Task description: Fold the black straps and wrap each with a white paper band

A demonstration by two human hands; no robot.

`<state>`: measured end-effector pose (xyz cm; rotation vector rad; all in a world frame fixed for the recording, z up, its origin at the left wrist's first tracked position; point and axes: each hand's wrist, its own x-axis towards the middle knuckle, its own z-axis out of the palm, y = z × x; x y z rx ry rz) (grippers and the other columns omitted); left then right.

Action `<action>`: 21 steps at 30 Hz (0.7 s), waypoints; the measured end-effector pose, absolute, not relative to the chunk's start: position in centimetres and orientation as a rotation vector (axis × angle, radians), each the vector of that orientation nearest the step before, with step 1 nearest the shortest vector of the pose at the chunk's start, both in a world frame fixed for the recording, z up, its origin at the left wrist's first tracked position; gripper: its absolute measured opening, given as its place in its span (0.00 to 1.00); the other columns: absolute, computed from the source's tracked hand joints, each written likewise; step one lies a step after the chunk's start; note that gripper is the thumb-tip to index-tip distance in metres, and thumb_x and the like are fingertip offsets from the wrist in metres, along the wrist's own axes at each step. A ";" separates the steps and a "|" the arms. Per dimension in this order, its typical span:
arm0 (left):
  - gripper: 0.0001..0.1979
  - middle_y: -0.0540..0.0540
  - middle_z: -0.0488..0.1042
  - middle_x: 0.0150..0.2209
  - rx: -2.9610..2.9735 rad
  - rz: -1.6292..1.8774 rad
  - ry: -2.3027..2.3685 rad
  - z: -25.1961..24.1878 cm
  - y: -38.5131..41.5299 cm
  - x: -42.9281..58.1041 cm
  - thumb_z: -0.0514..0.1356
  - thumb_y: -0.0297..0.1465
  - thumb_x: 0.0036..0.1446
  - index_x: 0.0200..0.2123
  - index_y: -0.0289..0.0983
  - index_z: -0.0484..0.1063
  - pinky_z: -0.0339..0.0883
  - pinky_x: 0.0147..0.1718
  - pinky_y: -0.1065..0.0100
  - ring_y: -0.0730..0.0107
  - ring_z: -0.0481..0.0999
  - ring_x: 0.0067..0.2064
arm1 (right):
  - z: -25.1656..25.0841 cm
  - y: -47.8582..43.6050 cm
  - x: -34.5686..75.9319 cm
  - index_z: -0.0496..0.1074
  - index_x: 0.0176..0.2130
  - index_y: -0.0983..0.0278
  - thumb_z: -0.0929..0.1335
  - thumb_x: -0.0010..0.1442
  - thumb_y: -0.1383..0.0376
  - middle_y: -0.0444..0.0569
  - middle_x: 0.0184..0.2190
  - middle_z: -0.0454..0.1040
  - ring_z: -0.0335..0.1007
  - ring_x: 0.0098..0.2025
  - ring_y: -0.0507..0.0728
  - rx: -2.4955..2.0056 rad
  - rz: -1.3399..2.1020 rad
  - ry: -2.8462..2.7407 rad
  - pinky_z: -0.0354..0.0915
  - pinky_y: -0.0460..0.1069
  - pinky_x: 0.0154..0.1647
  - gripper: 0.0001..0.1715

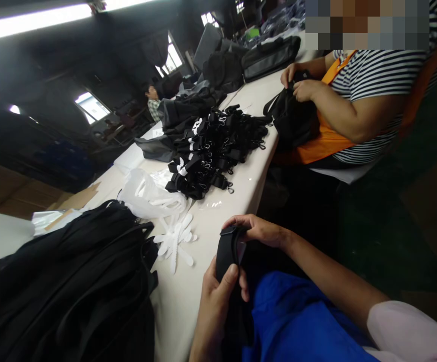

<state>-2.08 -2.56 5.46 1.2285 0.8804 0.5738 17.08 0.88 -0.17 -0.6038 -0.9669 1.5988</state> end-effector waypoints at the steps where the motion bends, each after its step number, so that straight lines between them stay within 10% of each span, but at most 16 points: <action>1: 0.17 0.51 0.71 0.23 1.307 0.525 0.942 6.0 -2.2 -2.6 0.60 0.39 0.61 0.47 0.33 0.68 0.59 0.23 0.75 0.77 0.67 0.22 | -0.3 1.0 17.1 0.76 0.44 0.68 0.74 0.47 0.70 0.49 0.39 0.78 0.73 0.38 0.52 -0.629 1.586 -0.949 0.65 0.44 0.39 0.21; 12: 0.16 0.47 0.71 0.30 1.402 0.550 1.027 2.6 -2.2 -1.1 0.56 0.42 0.62 0.39 0.35 0.72 0.63 0.31 0.70 0.70 0.69 0.30 | 0.6 0.6 15.2 0.75 0.44 0.65 0.77 0.44 0.64 0.46 0.29 0.78 0.72 0.26 0.53 -0.377 1.640 -0.320 0.67 0.45 0.27 0.25; 16: 0.11 0.41 0.69 0.44 1.924 0.953 1.138 1.6 -1.8 -1.0 0.62 0.37 0.58 0.30 0.35 0.75 0.63 0.49 0.62 0.59 0.69 0.48 | 0.6 0.3 15.1 0.74 0.45 0.64 0.75 0.49 0.67 0.44 0.31 0.76 0.71 0.30 0.51 -0.215 1.652 -0.220 0.69 0.46 0.34 0.21; 21: 0.11 0.42 0.69 0.54 1.739 0.718 0.810 1.9 -2.4 -0.3 0.57 0.35 0.62 0.42 0.38 0.76 0.58 0.58 0.58 0.55 0.66 0.56 | 1.7 0.2 14.1 0.73 0.42 0.65 0.70 0.49 0.71 0.43 0.30 0.72 0.67 0.31 0.49 0.057 1.619 -0.056 0.69 0.44 0.37 0.17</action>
